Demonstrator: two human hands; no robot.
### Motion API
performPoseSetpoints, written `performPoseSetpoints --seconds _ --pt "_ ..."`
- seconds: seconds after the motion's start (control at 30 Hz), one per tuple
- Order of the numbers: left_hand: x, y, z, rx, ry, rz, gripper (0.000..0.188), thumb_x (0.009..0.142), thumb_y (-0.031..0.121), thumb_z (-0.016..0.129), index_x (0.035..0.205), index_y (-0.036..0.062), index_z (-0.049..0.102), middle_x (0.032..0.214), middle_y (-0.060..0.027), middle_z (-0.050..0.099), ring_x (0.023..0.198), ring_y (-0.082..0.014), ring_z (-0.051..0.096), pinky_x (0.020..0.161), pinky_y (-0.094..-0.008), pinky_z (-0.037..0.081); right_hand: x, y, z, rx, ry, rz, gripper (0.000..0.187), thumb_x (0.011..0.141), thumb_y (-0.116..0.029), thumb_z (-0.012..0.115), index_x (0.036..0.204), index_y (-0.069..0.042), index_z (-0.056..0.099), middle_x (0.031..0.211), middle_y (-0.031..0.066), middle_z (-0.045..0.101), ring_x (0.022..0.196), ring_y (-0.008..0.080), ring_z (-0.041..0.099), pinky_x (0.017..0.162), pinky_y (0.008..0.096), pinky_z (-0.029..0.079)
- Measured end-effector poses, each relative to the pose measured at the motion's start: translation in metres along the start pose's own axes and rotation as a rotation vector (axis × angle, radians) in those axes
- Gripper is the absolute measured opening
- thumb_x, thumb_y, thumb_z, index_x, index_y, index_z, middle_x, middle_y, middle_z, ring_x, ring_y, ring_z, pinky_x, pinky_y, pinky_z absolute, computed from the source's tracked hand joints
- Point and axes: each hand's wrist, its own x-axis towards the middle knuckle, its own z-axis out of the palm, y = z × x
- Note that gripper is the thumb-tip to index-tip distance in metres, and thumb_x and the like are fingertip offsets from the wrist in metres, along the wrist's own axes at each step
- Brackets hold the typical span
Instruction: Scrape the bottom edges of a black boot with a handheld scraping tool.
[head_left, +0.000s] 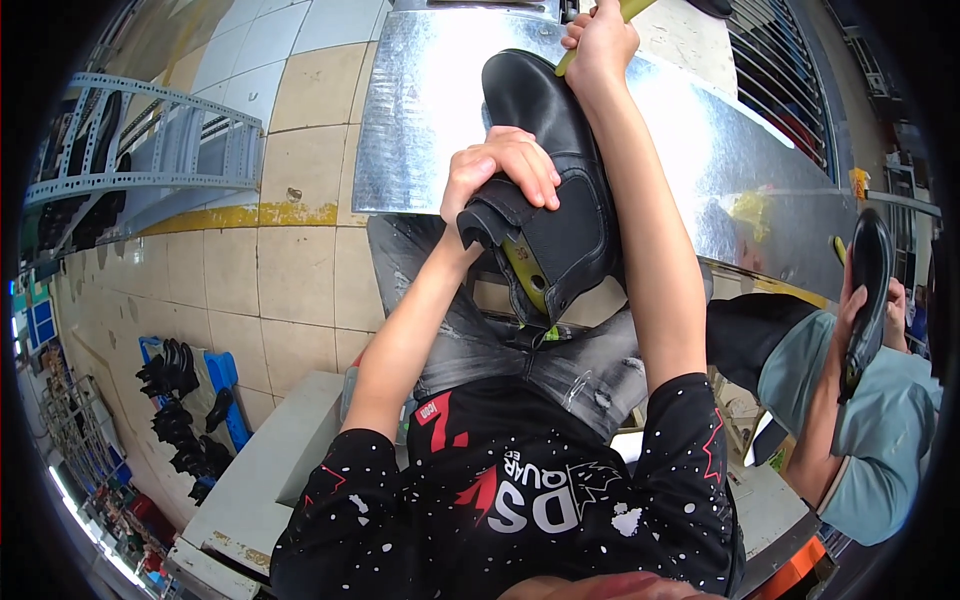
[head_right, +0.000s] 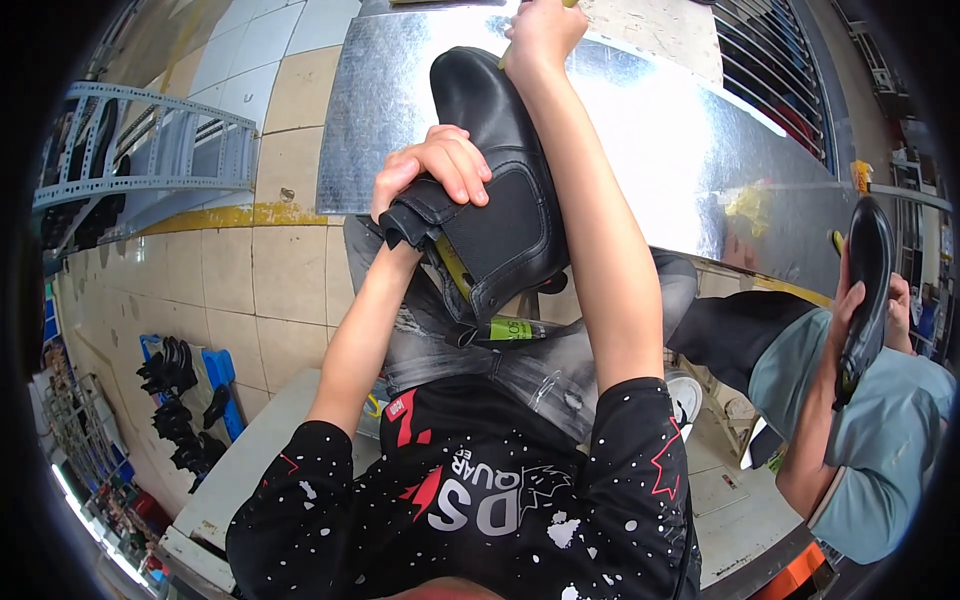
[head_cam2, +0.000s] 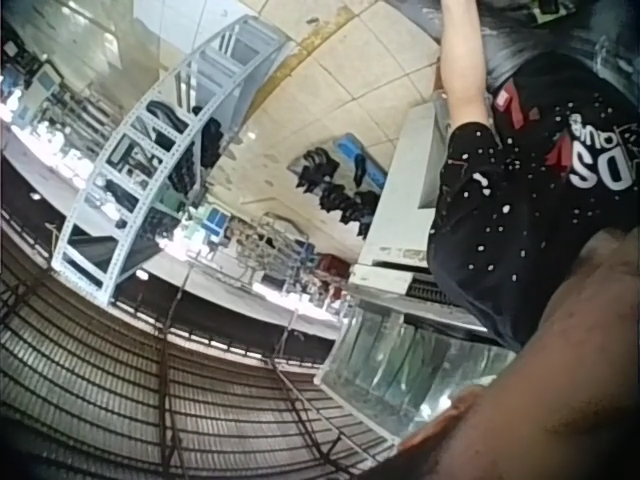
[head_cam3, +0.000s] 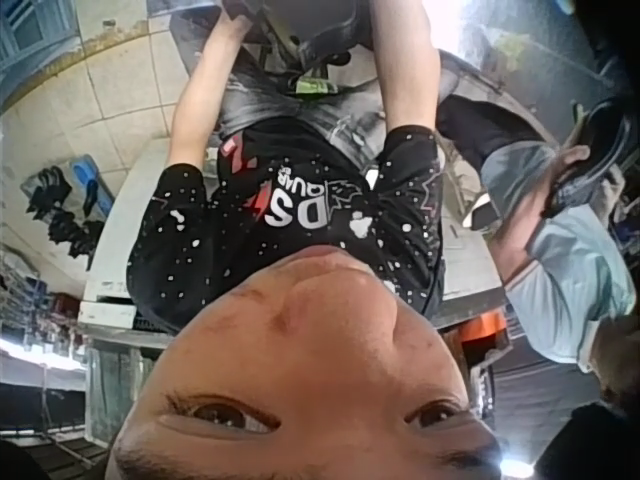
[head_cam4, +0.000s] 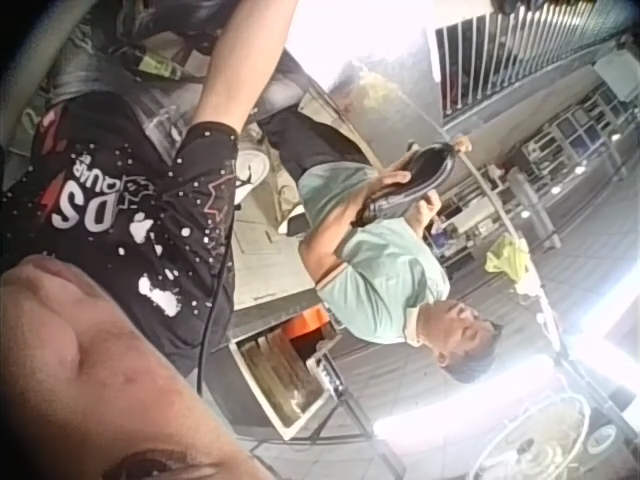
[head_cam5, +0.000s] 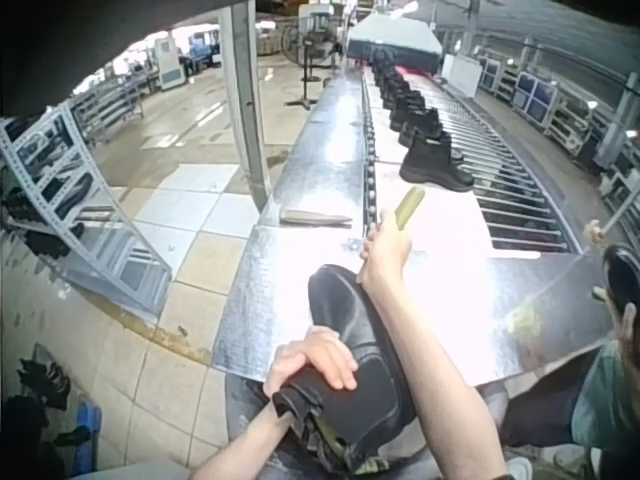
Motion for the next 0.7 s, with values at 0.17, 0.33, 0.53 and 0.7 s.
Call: performPoseSetpoints --seconds 0.17,0.33,0.53,0.7 --pt "-0.002 -0.001 -0.002 0.004 -0.003 0.011 0.049 0.091 0.031 0.031 0.066 0.0056 0.065 0.071 -0.0131 0.072 0.077 -0.0260 0.067 0.100 -0.0367 0.039 0.002 0.003 0.009 -0.071 0.019 0.004 0.030 0.099 -0.031 0.058 0.080 -0.010 0.050 0.057 -0.0036 0.041 0.042 0.0099 0.040 0.036 0.0274 0.030" --pt "-0.001 0.000 -0.001 0.007 0.005 0.009 0.049 0.091 0.030 0.031 0.065 0.0057 0.065 0.071 -0.0127 0.072 0.077 -0.0253 0.067 0.100 -0.0367 0.039 -0.002 0.006 0.021 -0.118 0.035 -0.071 0.029 0.099 -0.029 0.058 0.080 -0.009 0.051 0.056 -0.0024 0.042 0.042 0.0115 0.042 0.037 0.0299 0.033" --pt "-0.001 -0.002 0.000 -0.014 0.000 -0.001 0.049 0.091 0.032 0.032 0.065 0.0053 0.065 0.070 -0.0125 0.071 0.077 -0.0250 0.066 0.101 -0.0366 0.037 0.002 0.010 0.030 -0.206 -0.025 -0.103 0.029 0.097 -0.028 0.059 0.076 -0.009 0.051 0.054 -0.0014 0.043 0.041 0.0133 0.043 0.038 0.0314 0.035" --pt "-0.002 0.000 0.000 -0.022 0.002 -0.033 0.049 0.089 0.035 0.032 0.064 0.0075 0.064 0.071 -0.0132 0.071 0.080 -0.0261 0.065 0.104 -0.0373 0.035 0.006 0.015 0.034 -0.224 -0.059 -0.044 0.029 0.096 -0.028 0.059 0.076 -0.009 0.051 0.054 -0.0015 0.043 0.041 0.0133 0.042 0.039 0.0308 0.034"
